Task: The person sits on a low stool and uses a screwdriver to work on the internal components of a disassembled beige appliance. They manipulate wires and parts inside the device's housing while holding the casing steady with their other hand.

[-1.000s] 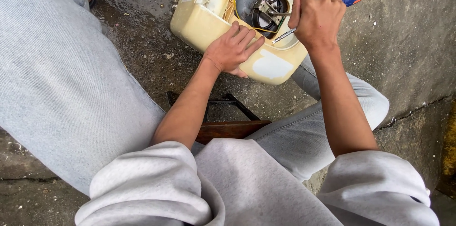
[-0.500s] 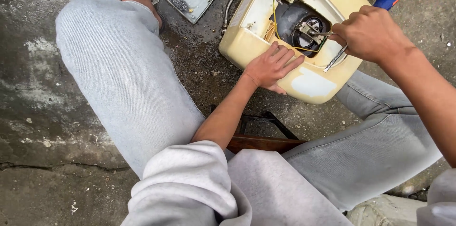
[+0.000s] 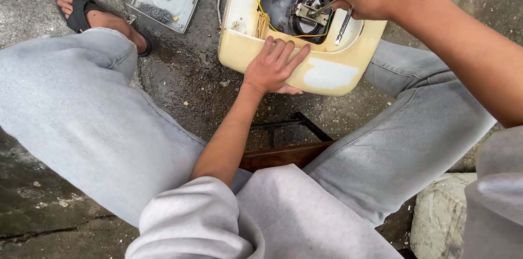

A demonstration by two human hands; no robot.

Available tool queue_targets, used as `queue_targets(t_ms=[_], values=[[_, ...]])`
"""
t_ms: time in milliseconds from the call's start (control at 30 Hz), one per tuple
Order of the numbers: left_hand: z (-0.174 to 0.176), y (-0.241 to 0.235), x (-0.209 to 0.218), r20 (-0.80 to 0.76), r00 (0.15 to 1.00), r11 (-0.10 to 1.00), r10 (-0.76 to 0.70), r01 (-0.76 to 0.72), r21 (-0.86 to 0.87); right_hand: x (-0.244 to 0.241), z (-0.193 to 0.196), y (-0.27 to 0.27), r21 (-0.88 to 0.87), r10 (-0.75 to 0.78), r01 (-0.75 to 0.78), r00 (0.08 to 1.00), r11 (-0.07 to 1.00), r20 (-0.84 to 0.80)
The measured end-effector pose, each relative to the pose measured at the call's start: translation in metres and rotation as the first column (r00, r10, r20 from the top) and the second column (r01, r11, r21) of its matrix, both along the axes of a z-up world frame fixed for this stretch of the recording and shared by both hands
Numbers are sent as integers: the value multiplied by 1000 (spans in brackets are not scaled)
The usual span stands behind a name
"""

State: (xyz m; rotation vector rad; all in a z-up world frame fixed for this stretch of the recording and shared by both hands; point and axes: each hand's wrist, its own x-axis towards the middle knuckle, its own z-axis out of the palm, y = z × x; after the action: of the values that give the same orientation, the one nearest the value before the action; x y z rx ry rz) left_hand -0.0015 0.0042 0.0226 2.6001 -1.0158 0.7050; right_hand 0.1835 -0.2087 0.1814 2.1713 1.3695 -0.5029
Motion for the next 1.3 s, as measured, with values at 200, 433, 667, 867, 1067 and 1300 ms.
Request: queue_targets(t_ms=[200,433,667,867,1067,1300], values=[[7,2,1,14,1000,1000,0,0,-28,-26,-6,-1,97,100,-123,971,988,215],[35,3,1,-125,990,989,70,-86,-124,-23,-6,13,88,26,-44,980,995,198],[115,-13,32,-754,600,353,-268,-667,-656,-16,-4,23,58,-92,82,977,995,193],[162,-25,56,-954,212,743,-212,-599,-298,-30,-6,24,139,-118,91,973,986,200],[150,-33,65,-958,253,840,-133,-485,-244,-33,-7,24,243,-160,85,938,966,307],[134,-27,78,-845,56,683,-531,-562,-466,-28,-15,27,256,-155,74,936,964,315]])
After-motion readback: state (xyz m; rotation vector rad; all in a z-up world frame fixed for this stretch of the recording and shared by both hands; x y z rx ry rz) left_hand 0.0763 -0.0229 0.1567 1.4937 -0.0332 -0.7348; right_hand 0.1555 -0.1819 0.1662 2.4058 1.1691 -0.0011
